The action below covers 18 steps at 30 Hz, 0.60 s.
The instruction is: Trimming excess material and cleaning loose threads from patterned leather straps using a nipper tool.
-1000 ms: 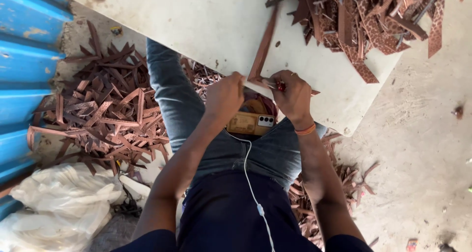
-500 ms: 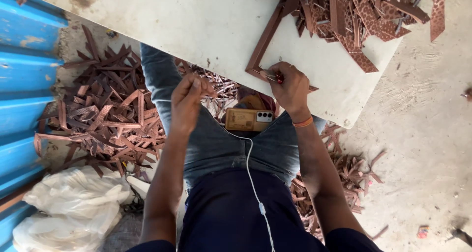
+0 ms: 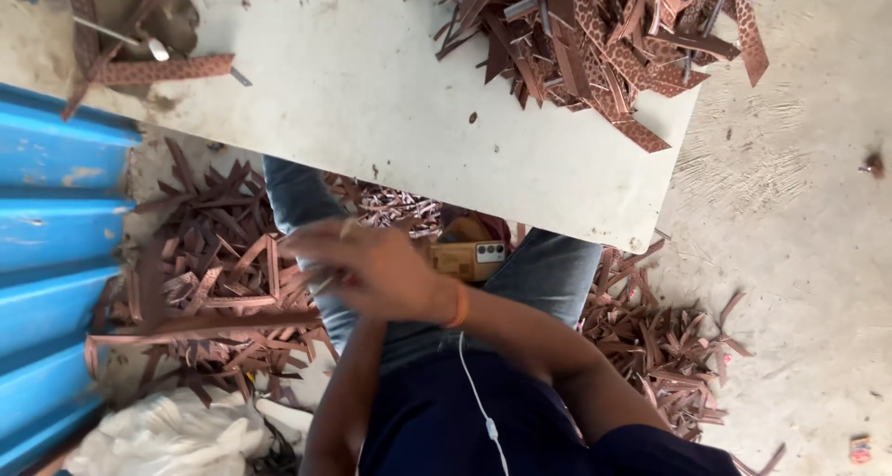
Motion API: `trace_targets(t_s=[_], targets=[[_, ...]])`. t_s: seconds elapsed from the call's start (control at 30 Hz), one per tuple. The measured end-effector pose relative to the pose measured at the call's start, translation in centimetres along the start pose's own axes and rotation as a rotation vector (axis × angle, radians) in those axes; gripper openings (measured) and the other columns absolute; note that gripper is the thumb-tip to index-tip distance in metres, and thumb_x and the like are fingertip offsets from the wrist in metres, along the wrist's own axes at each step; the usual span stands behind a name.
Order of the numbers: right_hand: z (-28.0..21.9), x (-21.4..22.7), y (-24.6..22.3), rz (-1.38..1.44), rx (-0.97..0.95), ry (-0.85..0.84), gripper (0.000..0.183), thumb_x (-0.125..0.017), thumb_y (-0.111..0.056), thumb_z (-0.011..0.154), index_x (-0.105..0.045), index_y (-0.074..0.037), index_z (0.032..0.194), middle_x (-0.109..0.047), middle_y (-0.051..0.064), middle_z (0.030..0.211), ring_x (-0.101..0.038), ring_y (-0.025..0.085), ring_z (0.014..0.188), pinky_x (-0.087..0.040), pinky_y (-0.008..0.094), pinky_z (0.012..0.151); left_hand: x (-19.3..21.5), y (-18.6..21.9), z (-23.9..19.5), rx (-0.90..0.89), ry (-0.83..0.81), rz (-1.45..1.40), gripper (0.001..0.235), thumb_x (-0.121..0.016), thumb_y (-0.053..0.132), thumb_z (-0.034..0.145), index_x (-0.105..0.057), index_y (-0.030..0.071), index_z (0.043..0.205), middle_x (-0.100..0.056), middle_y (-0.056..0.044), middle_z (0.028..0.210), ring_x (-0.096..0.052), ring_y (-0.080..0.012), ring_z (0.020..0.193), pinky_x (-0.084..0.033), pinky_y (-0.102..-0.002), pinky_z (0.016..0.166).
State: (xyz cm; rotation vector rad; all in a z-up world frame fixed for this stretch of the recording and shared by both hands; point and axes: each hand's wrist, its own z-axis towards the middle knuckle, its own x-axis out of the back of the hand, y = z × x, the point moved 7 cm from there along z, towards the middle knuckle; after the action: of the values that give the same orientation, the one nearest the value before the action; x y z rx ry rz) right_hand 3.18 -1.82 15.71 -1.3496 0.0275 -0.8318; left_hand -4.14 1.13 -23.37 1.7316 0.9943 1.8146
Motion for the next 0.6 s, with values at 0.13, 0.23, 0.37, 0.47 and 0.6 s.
trace_targets(t_s=[0.13,0.23,0.37,0.47,0.6], targets=[[-4.9,3.6,11.7,0.425,-0.124,0.157,0.041,-0.067,0.005,0.096,-0.065,-0.008,0.135,-0.066,0.011,0.140,-0.073,0.023,0.115,-0.065,0.033,0.093,4.4,3.9,1.5,-0.173,0.068,0.035,0.020,-0.059,0.018,0.103,-0.062,0.006,0.118,-0.064,-0.008,0.101,-0.067,-0.0243,0.089,-0.052,-0.037,0.074],[-10.7,10.1,18.2,0.412,-0.071,0.484,0.016,-0.059,0.003,0.106,-0.069,-0.003,0.115,-0.072,0.012,0.128,-0.073,0.018,0.110,-0.063,0.033,0.098,13.1,14.6,5.9,0.023,-0.133,-0.439,0.026,-0.066,0.026,0.097,-0.072,0.003,0.109,-0.075,-0.008,0.086,-0.075,-0.0209,0.073,-0.059,-0.037,0.064],[-17.0,14.9,22.0,0.033,-0.627,0.732,0.024,-0.061,-0.016,0.106,-0.076,0.000,0.114,-0.075,0.005,0.083,-0.052,0.009,0.067,-0.044,0.025,0.062,17.7,22.6,15.5,-0.030,-0.045,-0.194,0.028,-0.061,0.031,0.104,-0.075,0.007,0.107,-0.063,-0.010,0.066,-0.058,-0.0172,0.055,-0.045,-0.035,0.054],[-18.9,15.0,23.4,0.091,-0.654,0.841,0.034,-0.062,-0.028,0.108,-0.078,0.002,0.111,-0.071,0.003,0.077,-0.047,0.008,0.065,-0.041,0.024,0.062,21.1,32.9,23.5,-0.454,0.259,-0.221,0.021,-0.061,0.027,0.108,-0.069,0.008,0.113,-0.065,-0.013,0.079,-0.063,-0.0252,0.065,-0.048,-0.038,0.060],[-17.6,15.2,22.2,0.065,-0.568,0.827,0.038,-0.062,-0.034,0.106,-0.076,0.001,0.108,-0.074,0.003,0.078,-0.066,0.008,0.074,-0.052,0.024,0.072,18.5,44.6,31.9,-0.931,0.455,-0.086,0.012,-0.061,0.018,0.112,-0.065,0.007,0.114,-0.070,-0.013,0.090,-0.069,-0.0351,0.080,-0.053,-0.045,0.069]])
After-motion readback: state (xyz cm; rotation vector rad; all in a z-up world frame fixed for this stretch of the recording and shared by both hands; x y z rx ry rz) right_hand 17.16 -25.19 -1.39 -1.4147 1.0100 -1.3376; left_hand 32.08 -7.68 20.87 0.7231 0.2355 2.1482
